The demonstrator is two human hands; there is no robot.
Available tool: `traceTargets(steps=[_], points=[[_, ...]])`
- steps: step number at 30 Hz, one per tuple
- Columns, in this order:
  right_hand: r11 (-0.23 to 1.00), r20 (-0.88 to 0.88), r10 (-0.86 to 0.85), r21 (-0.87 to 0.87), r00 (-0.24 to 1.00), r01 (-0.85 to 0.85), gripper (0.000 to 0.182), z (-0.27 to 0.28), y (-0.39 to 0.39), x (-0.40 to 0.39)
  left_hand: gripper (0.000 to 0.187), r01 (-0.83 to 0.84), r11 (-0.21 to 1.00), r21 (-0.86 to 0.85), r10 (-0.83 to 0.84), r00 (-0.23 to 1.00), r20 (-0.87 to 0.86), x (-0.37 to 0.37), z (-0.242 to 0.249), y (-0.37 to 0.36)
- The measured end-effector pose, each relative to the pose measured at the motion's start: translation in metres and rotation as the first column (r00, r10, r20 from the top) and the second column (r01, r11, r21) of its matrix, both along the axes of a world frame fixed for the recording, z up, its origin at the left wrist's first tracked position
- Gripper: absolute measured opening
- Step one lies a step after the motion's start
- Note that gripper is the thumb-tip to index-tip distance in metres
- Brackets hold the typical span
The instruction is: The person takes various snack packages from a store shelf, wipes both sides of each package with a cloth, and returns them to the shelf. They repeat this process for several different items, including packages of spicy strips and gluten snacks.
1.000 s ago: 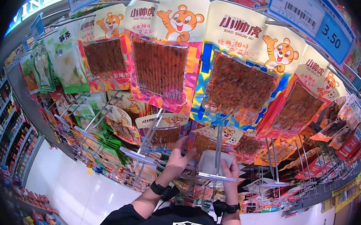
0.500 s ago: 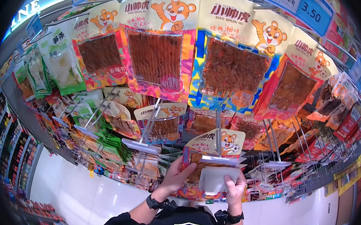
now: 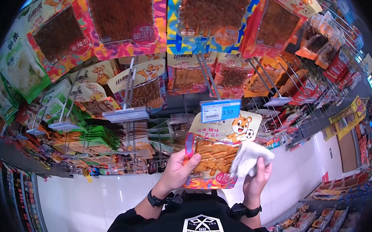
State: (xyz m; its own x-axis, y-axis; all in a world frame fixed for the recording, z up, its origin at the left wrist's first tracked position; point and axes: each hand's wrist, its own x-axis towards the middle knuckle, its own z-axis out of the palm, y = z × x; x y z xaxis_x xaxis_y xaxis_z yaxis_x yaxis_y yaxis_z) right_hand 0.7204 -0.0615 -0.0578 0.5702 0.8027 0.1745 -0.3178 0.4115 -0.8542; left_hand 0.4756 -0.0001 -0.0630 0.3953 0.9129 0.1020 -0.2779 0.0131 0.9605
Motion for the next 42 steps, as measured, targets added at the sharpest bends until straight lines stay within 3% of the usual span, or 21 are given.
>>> traceTargets(steps=[3,5,6,7,8,10,12,13,16,19,23,29,31,32,34,35,36,37,38,39,42], points=[[0.970,0.018,-0.242,0.001,0.970,0.242,0.029,0.010,-0.012,0.005,0.033,0.008,1.000,0.011,-0.008,1.000,0.018,0.020,-0.002,-0.012],[0.857,0.152,-0.516,0.089,0.843,0.508,0.031,0.005,-0.019,0.013,0.038,0.014,1.000,0.014,-0.013,0.998,-0.056,0.029,-0.011,-0.019],[0.848,0.144,-0.530,0.086,0.835,0.523,0.031,0.003,-0.022,0.014,0.038,0.031,0.999,0.015,-0.030,0.997,-0.065,0.035,-0.013,-0.023],[0.841,0.479,-0.529,0.190,0.700,0.506,0.034,0.007,-0.022,0.011,0.038,0.029,1.000,0.003,-0.029,0.998,-0.056,0.043,-0.014,-0.028],[0.848,0.744,-0.486,0.273,0.459,0.454,0.037,0.011,-0.023,0.008,0.038,0.027,1.000,-0.010,-0.027,0.998,-0.048,0.049,-0.015,-0.033],[0.956,0.969,-0.184,0.137,0.168,0.260,0.047,0.025,-0.035,0.004,0.040,0.070,0.998,0.006,-0.070,0.995,-0.076,0.060,-0.016,-0.044],[0.992,0.983,0.078,-0.094,0.165,0.089,0.050,0.020,-0.043,-0.008,0.041,0.034,0.998,-0.052,-0.032,0.998,0.048,0.076,-0.023,-0.055],[0.991,0.982,0.073,-0.090,0.172,0.094,0.050,0.016,-0.049,-0.009,0.041,0.014,0.999,-0.030,-0.012,0.999,0.052,0.081,-0.037,-0.055],[0.994,0.987,0.073,-0.061,0.142,-0.090,0.056,0.004,-0.071,0.007,0.039,-0.045,0.965,-0.258,0.132,0.935,0.329,0.100,-0.041,-0.063],[0.945,0.978,0.186,-0.150,0.099,-0.292,0.053,0.000,-0.103,0.041,0.041,-0.153,0.934,-0.323,0.271,0.893,0.359,0.115,-0.032,-0.076],[0.941,0.974,0.217,-0.191,0.066,-0.281,0.052,-0.009,-0.147,0.092,0.044,-0.210,0.934,-0.290,0.323,0.843,0.431,0.144,-0.023,-0.110],[0.979,0.966,0.172,-0.190,0.194,0.076,0.050,-0.063,-0.208,0.168,0.046,-0.275,0.910,-0.311,0.390,0.821,0.416,0.181,-0.031,-0.174],[0.962,0.879,0.075,-0.189,0.470,0.199,0.041,-0.074,-0.225,0.185,0.046,-0.283,0.901,-0.328,0.402,0.830,0.387,0.190,-0.038,-0.198],[0.962,0.876,0.086,-0.197,0.475,0.189,0.041,-0.076,-0.231,0.189,0.045,-0.283,0.898,-0.338,0.402,0.839,0.367,0.192,-0.041,-0.208],[0.914,0.486,0.121,-0.394,0.865,0.093,0.032,-0.079,-0.246,0.197,0.045,-0.273,0.897,-0.348,0.395,0.848,0.354,0.202,-0.047,-0.231],[0.947,0.357,0.115,-0.322,0.927,0.006,0.030,-0.089,-0.249,0.201,0.044,-0.252,0.901,-0.354,0.377,0.858,0.349,0.207,-0.050,-0.242],[0.945,0.350,0.123,-0.327,0.929,-0.002,0.030,-0.092,-0.254,0.204,0.044,-0.260,0.897,-0.357,0.384,0.858,0.342,0.211,-0.055,-0.252],[0.926,0.001,0.201,-0.326,0.980,-0.190,0.033,-0.091,-0.259,0.202,0.044,-0.250,0.904,-0.346,0.363,0.877,0.315,0.215,-0.060,-0.262],[0.894,-0.344,0.266,-0.260,0.900,-0.364,0.036,-0.089,-0.264,0.201,0.043,-0.241,0.912,-0.333,0.342,0.894,0.288,0.219,-0.066,-0.271],[0.862,-0.495,0.325,-0.195,0.806,-0.467,0.037,-0.085,-0.269,0.198,0.043,-0.235,0.925,-0.298,0.315,0.913,0.258,0.220,-0.072,-0.279],[0.816,-0.509,0.440,-0.117,0.740,-0.566,0.040,-0.086,-0.281,0.189,0.043,-0.304,0.945,-0.123,0.316,0.944,0.094,0.218,-0.084,-0.296]])
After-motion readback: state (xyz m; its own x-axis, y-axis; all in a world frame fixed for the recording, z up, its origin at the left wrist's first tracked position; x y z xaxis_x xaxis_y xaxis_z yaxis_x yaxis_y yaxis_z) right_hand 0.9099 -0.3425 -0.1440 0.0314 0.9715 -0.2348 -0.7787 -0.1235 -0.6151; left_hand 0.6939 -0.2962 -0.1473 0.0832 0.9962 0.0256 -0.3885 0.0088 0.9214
